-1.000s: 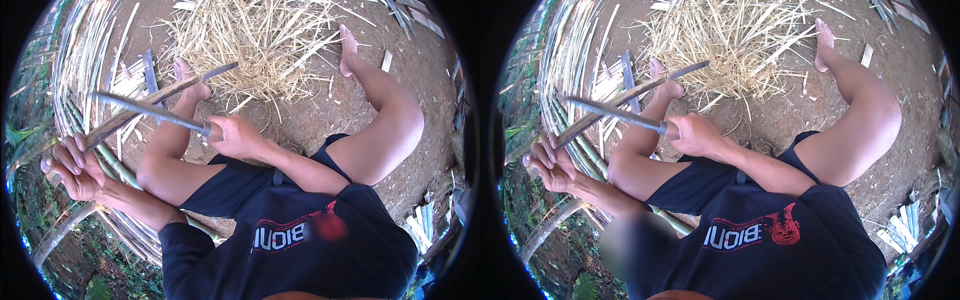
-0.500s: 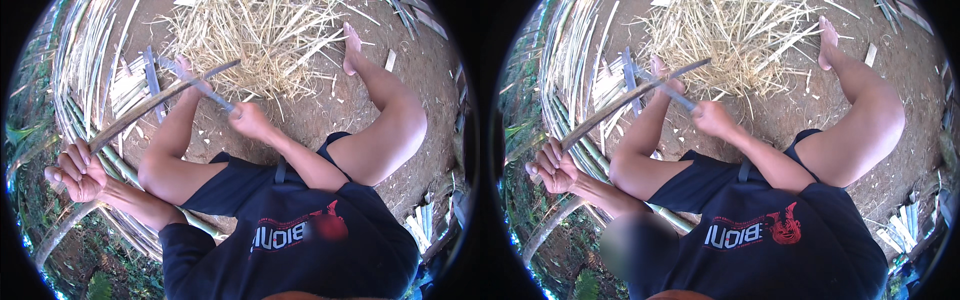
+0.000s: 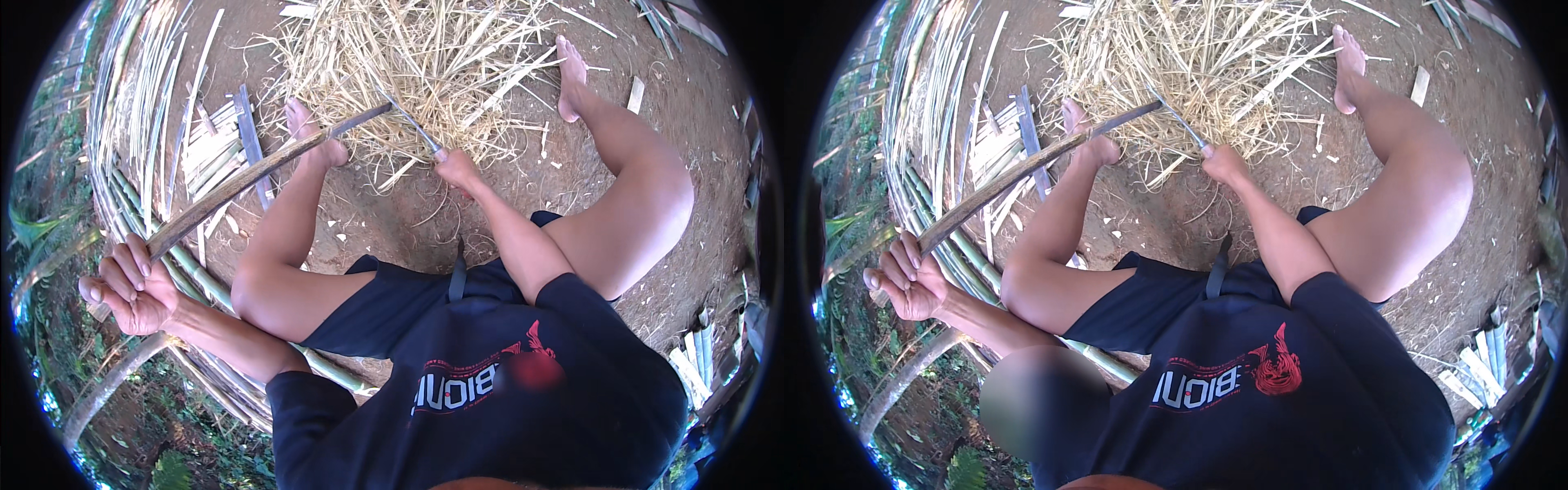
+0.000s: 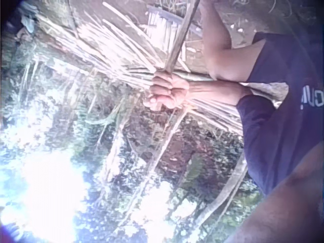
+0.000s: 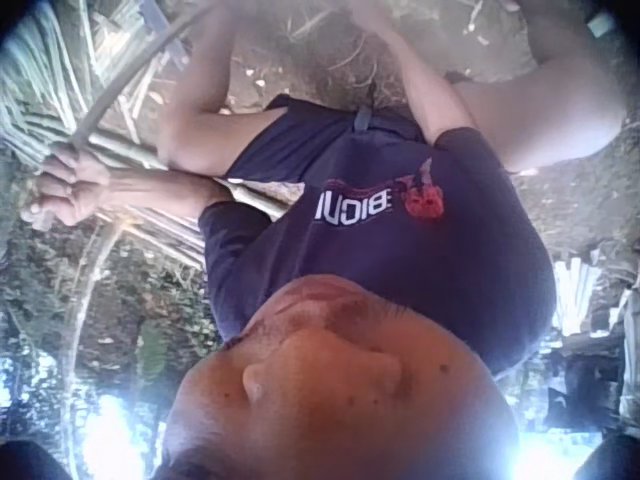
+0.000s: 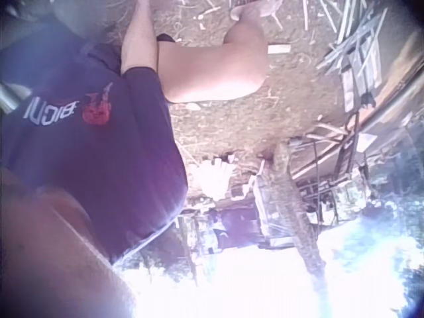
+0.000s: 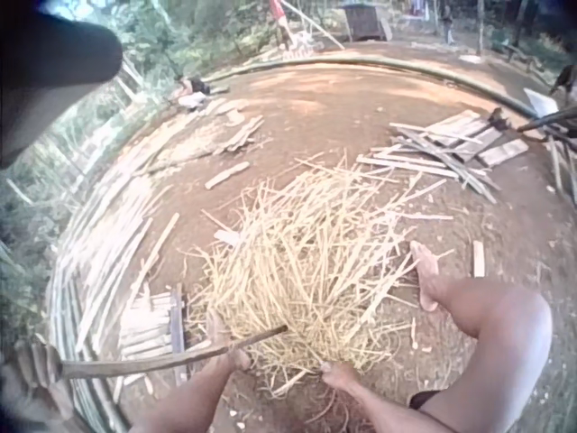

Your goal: The person sits on the ground and uses a machete to split long bamboo poles into thin strips. They hold the bamboo with their left hand and repeatedly strike it with the machete in their right hand, creating a pile of bamboo shavings and strips.

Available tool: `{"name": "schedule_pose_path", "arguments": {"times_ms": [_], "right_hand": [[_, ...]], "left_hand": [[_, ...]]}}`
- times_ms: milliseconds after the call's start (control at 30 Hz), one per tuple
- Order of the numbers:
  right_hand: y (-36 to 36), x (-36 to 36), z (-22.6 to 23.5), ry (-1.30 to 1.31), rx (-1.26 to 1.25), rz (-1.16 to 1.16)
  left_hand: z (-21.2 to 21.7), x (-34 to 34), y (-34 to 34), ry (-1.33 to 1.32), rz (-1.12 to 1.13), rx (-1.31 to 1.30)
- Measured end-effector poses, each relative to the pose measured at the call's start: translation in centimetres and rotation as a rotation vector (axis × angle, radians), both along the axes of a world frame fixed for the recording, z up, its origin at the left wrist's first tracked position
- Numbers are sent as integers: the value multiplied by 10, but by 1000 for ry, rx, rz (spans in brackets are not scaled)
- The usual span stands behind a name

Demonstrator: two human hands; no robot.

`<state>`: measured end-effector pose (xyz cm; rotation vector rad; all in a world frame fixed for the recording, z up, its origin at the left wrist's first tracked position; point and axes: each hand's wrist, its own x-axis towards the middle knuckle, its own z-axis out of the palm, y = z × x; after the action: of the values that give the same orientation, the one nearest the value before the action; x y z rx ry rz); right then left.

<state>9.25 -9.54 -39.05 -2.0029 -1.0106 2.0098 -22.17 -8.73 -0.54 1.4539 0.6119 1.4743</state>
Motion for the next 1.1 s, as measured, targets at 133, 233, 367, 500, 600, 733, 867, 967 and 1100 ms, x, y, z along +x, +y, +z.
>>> {"name": "schedule_pose_path", "arguments": {"times_ms": [133,233,367,500,600,733,867,967,1100], "right_hand": [[1,-18,11,-6,40,53],[-3,-20,42,41,74,60],[-2,-27,59,128,83,75],[-22,-44,119,252,470,106],[-29,-50,161,355,738,144],[-30,-50,159,437,832,127],[-16,-27,81,175,264,36],[-18,-26,69,219,184,21],[-22,-45,139,392,623,121]], "left_hand": [[5,11,11,-34,99,-11],[10,34,16,-214,146,-66],[15,28,22,-407,271,-75],[9,23,20,-397,224,-35],[5,40,20,-302,352,17],[5,54,14,-193,354,58],[7,73,16,-168,340,53],[4,66,18,-144,373,38],[7,52,15,-141,418,20]]}}
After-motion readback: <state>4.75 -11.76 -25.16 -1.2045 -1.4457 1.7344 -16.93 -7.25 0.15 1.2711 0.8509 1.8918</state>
